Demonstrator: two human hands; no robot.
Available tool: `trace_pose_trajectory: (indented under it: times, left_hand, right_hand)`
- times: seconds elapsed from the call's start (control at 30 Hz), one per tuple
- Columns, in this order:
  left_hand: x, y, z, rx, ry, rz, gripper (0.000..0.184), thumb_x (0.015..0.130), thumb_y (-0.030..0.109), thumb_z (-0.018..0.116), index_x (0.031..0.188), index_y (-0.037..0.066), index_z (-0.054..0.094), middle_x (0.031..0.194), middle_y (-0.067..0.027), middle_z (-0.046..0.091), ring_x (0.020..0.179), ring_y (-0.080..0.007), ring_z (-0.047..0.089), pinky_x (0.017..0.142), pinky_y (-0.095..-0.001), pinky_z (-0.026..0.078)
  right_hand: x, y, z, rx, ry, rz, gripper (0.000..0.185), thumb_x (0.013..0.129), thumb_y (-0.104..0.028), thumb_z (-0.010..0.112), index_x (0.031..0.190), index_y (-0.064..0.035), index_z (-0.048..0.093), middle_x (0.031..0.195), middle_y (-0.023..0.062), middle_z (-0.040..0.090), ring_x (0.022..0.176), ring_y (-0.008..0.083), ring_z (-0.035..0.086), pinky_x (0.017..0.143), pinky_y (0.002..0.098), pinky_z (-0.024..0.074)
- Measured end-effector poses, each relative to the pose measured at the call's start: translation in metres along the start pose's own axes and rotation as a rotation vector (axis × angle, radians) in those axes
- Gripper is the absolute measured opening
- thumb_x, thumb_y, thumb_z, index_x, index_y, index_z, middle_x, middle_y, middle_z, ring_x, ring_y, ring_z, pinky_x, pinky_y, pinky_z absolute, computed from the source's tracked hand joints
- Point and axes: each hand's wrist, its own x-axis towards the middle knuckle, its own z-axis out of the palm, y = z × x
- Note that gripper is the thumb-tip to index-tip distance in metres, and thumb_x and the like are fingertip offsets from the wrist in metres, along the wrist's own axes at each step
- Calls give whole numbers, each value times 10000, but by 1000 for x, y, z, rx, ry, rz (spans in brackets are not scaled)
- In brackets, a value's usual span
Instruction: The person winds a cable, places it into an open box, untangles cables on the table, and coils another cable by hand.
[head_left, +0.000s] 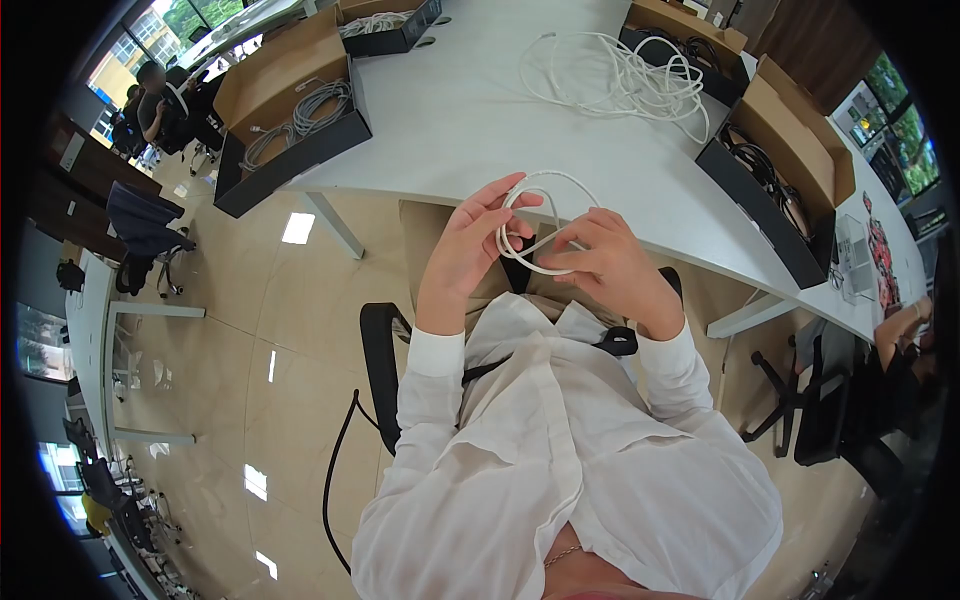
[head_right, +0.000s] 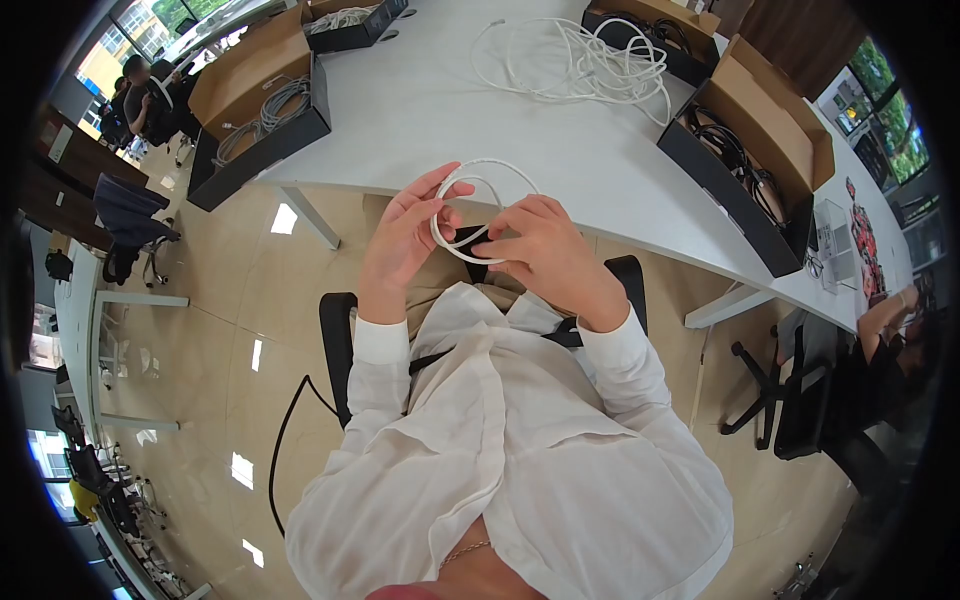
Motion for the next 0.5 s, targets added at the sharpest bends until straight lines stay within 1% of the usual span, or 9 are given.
trace_pose_trajectory:
  times: [0.07, 0.1, 0.2, 0.27, 0.3, 0.33, 0.43, 0.47, 0.5]
  left_hand:
    - [-2, 2, 3, -20, 24, -16, 444, 936, 63, 462, 1379, 27, 447, 1160, -137, 609, 624, -90, 572, 547, -212, 475]
    - [-2, 3, 0, -28, -26, -23, 449, 933, 55, 452, 1381, 25, 445, 1140, -126, 608, 578, -73, 530, 512, -198, 440]
    - [-4, 5, -6, -52, -138, -45, 465, 927, 36, 428, 1391, 17, 430, 1080, -95, 601, 465, -29, 402, 423, -164, 336]
    - [-8, 8, 0, -69, -167, -60, 477, 926, 33, 417, 1402, 7, 410, 1040, -77, 590, 422, -8, 318, 384, -153, 268]
    - [-9, 9, 2, -81, -199, -74, 485, 926, 32, 416, 1410, 4, 394, 1035, -74, 586, 424, -2, 318, 379, -150, 262]
    - [-10, 9, 3, -92, -232, -88, 494, 926, 30, 415, 1417, 1, 379, 1030, -71, 581, 426, 4, 318, 374, -148, 257]
    - [-10, 7, 6, -119, -300, -82, 502, 944, 49, 419, 1436, -4, 337, 1005, -72, 586, 419, -5, 325, 365, -152, 267]
    - [-9, 7, 7, -127, -320, -73, 503, 953, 60, 423, 1442, -4, 324, 995, -74, 591, 414, -12, 329, 363, -155, 275]
    - [-10, 7, 9, -103, -306, -44, 506, 960, 87, 443, 1443, -4, 321, 983, -76, 600, 429, -27, 369, 381, -161, 309]
  right_hand:
    - [0, -5, -6, 197, 58, 69, 292, 711, -126, 772, 998, -131, 717, 966, 54, 610, 950, 251, 567, 939, 378, 413]
    - [-1, -6, -9, 296, 85, 104, 313, 714, -125, 775, 1020, -117, 709, 1002, 71, 614, 974, 254, 568, 939, 375, 415]
    - [-4, 20, -15, 492, 265, 31, 389, 787, -119, 733, 1159, -59, 636, 1138, 105, 600, 1079, 231, 550, 960, 357, 415]
    - [-4, 31, -7, 636, 389, 209, 396, 842, -114, 679, 1216, -29, 584, 1193, 99, 581, 1106, 210, 541, 966, 347, 411]
    - [-4, 35, -3, 706, 452, 297, 400, 869, -112, 652, 1245, -15, 557, 1220, 96, 571, 1120, 199, 537, 969, 342, 409]
    - [-3, 37, 1, 686, 408, 264, 413, 924, -168, 608, 1295, -16, 506, 1216, 72, 563, 1127, 180, 536, 978, 327, 403]
    - [-8, 32, 10, 911, 106, 355, 399, 930, -173, 606, 1286, -19, 516, 1175, 59, 573, 1080, 158, 547, 959, 312, 413]
    - [-12, 45, 20, 889, 5, 309, 309, 957, -184, 568, 1218, -18, 570, 1013, 29, 612, 917, 114, 568, 832, 273, 464]
    - [-10, 43, 20, 876, 27, 384, 257, 967, -189, 553, 1156, -18, 589, 925, 14, 596, 838, 98, 544, 766, 258, 454]
